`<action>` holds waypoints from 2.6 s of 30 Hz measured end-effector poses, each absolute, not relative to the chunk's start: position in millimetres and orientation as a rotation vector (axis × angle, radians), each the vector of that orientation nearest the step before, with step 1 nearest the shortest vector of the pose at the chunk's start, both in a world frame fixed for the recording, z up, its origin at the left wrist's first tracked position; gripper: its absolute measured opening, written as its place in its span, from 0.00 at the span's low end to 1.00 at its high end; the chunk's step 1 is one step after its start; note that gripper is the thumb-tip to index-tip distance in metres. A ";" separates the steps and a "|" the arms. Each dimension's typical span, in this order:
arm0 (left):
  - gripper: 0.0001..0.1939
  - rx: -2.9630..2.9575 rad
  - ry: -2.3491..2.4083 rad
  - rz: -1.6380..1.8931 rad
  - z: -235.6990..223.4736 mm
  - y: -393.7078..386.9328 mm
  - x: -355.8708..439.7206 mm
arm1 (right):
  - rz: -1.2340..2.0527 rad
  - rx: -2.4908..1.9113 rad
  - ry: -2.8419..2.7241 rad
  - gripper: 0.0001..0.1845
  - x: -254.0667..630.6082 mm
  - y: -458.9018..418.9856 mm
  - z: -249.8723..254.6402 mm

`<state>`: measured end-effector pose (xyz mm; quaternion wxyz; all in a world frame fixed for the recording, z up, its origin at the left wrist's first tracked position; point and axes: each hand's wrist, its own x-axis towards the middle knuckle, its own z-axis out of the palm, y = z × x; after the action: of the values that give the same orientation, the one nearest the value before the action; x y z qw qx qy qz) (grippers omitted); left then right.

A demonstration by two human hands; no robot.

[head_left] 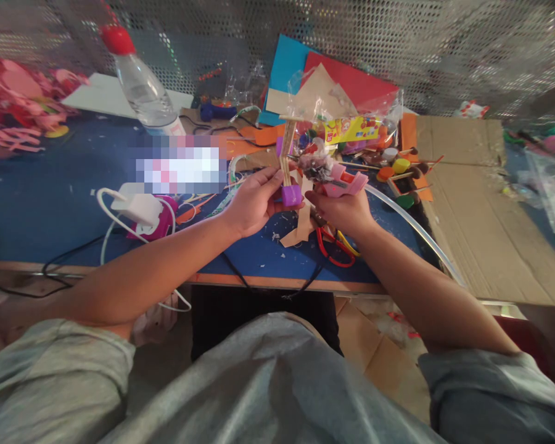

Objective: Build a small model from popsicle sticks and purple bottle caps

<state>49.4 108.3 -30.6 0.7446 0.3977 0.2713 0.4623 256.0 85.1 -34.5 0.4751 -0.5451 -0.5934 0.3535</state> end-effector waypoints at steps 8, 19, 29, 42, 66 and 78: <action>0.11 0.870 0.619 0.977 -29.9 108.0 48.6 | 0.861 -1.367 -1.420 0.28 255.3 84.0 -34.6; 0.08 0.865 0.640 0.966 -26.8 107.0 49.9 | 0.832 -1.385 -1.386 0.28 258.6 84.9 -39.3; 0.08 0.832 0.673 0.906 -24.4 107.1 48.9 | 0.780 -1.414 -1.322 0.27 260.2 86.5 -42.8; 0.08 0.834 0.759 0.829 -20.2 105.6 49.5 | 0.737 -1.242 -1.374 0.27 263.3 86.5 -46.2; 0.09 0.850 0.702 0.860 -17.3 103.7 48.0 | 0.879 -1.285 -1.281 0.22 253.3 83.7 -40.9; 0.08 0.854 0.704 0.903 -15.8 102.8 47.4 | 0.890 -1.250 -1.328 0.24 257.8 89.3 -48.2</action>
<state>47.4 102.8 -15.8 0.7557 0.3915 0.3229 0.4141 257.8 89.3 -48.2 0.5280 -0.5230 -0.5557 0.3727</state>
